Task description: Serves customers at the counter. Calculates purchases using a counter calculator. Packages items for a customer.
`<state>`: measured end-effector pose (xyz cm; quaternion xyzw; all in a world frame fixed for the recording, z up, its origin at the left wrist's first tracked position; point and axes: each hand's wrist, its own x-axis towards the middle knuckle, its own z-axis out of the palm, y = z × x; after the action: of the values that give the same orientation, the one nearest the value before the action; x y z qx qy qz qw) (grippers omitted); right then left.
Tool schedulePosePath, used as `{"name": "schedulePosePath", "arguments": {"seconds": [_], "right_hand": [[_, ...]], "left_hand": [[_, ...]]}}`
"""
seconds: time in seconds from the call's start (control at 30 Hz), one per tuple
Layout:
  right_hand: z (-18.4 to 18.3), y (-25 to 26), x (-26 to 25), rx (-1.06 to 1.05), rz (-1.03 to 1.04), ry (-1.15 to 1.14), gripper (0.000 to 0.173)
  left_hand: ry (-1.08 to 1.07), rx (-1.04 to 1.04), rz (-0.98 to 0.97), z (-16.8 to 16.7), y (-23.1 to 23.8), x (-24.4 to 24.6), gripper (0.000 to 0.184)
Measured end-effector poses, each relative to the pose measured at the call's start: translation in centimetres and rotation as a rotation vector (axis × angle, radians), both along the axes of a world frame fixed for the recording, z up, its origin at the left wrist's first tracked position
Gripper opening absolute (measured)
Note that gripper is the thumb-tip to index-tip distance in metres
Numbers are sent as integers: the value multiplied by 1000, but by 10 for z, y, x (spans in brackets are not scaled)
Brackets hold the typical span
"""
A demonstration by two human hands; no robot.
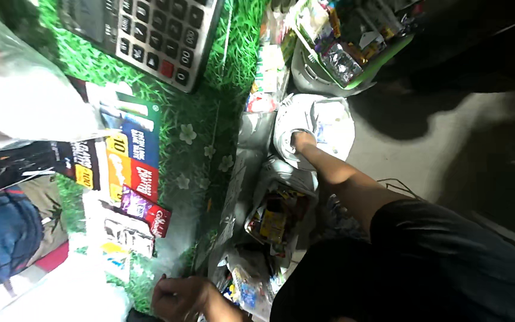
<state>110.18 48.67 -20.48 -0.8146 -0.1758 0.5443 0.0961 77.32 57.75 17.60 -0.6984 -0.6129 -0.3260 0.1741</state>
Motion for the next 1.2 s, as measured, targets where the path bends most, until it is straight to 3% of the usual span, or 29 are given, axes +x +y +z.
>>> {"name": "schedulePosePath", "arguments": {"seconds": [0.1,0.2,0.4,0.5,0.63,0.73,0.83,0.93,0.97,1.1,1.13,1.2], "right_hand": [[7,-13,1,123,-10,5,35],[7,-37,-3,247,-158,38,20],[114,-63,7,367,-522,447,25],[206,-48,19,630,-304,394,27],[355,6,24,1145,26,28,25],[417,75,13,1281,246,-336,28],[425,152,-2,1252,398,-531,28],[436,198,-10,941,597,-486,46],[434,207,-11,928,604,-490,54],[400,199,-6,1261,310,-558,88],[393,187,-7,1329,227,-579,88],[392,152,-11,1249,217,-610,73]], "left_hand": [[52,12,23,0,-1,1,29],[43,21,-9,-2,0,-2,31],[46,22,-45,1,-2,1,31],[55,-17,1,2,-4,2,32],[22,-98,30,9,-10,6,33],[12,-63,13,9,-10,6,30],[-2,-100,60,11,-9,6,29],[7,-104,73,10,-7,5,28],[14,-78,60,8,-5,4,28],[5,-15,1,-1,-2,-3,28],[-7,-12,-3,-1,-2,-3,28],[-28,-62,7,3,-3,0,31]]}}
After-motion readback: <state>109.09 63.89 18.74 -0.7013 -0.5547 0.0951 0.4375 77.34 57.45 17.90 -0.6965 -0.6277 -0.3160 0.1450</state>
